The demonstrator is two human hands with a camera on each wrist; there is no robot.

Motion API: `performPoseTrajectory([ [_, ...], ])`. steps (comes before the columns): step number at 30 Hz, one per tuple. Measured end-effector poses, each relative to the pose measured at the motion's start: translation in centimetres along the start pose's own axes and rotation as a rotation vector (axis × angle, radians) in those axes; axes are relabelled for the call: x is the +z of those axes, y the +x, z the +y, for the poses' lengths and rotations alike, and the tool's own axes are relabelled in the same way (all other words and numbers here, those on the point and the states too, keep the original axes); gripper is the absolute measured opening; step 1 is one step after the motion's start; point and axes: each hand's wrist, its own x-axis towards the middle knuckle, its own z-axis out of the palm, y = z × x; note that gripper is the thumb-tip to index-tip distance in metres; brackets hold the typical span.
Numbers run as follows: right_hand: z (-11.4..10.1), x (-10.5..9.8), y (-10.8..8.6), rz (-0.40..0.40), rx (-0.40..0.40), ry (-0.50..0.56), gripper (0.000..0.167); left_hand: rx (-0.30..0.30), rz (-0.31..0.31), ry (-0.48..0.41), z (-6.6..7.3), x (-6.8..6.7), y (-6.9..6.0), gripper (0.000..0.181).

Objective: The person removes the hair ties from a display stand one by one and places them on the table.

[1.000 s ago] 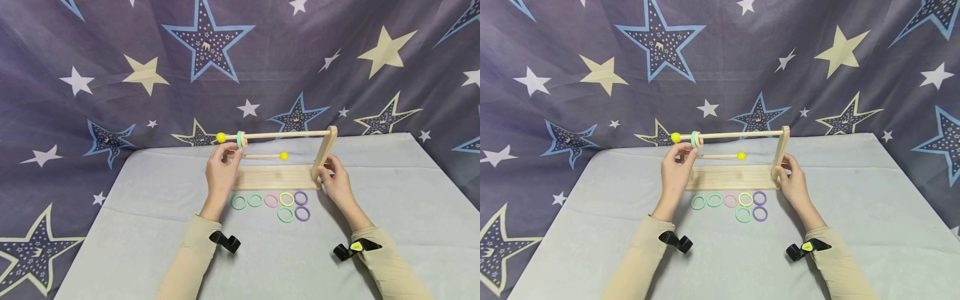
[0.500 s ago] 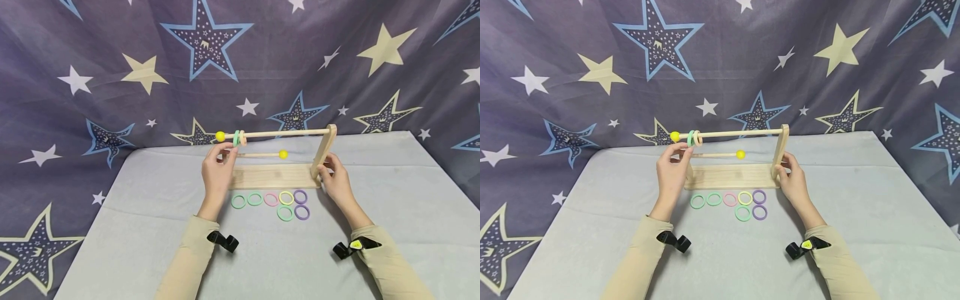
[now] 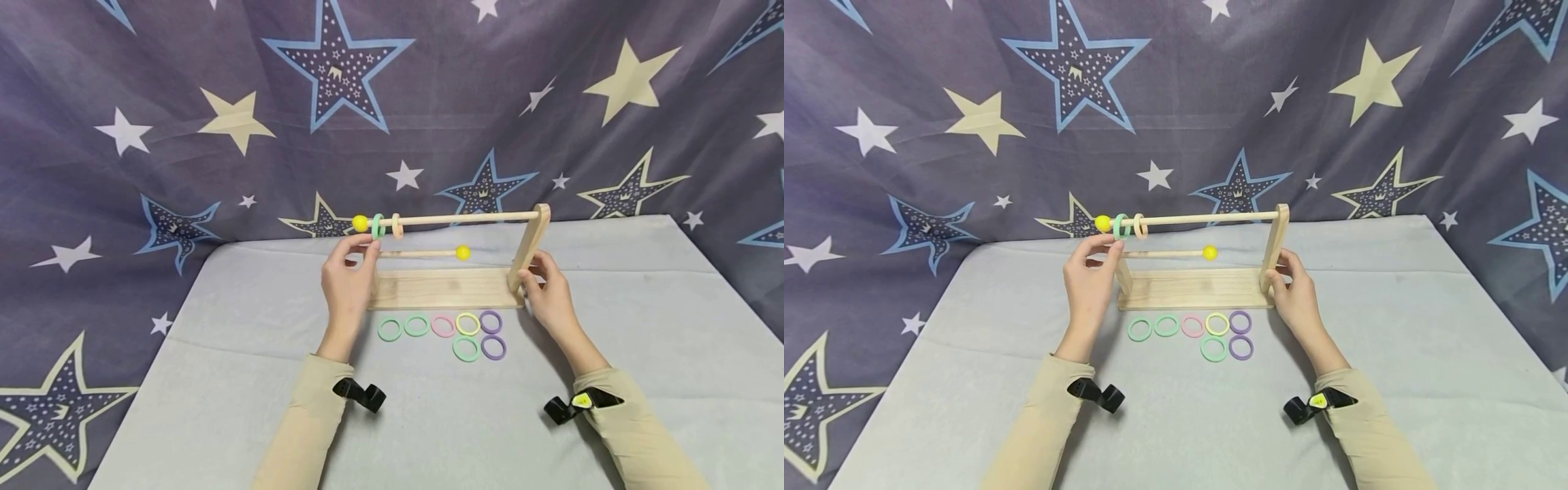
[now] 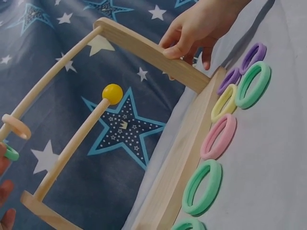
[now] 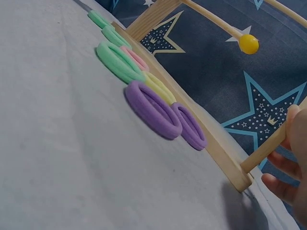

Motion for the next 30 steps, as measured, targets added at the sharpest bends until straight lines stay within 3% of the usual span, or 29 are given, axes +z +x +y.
performPoseTrajectory([
  [30, 0.3, 0.0, 0.0, 0.006, 0.015, -0.02, 0.038, -0.035, 0.069, -0.014, -0.2, -1.6, 0.9, 0.019],
])
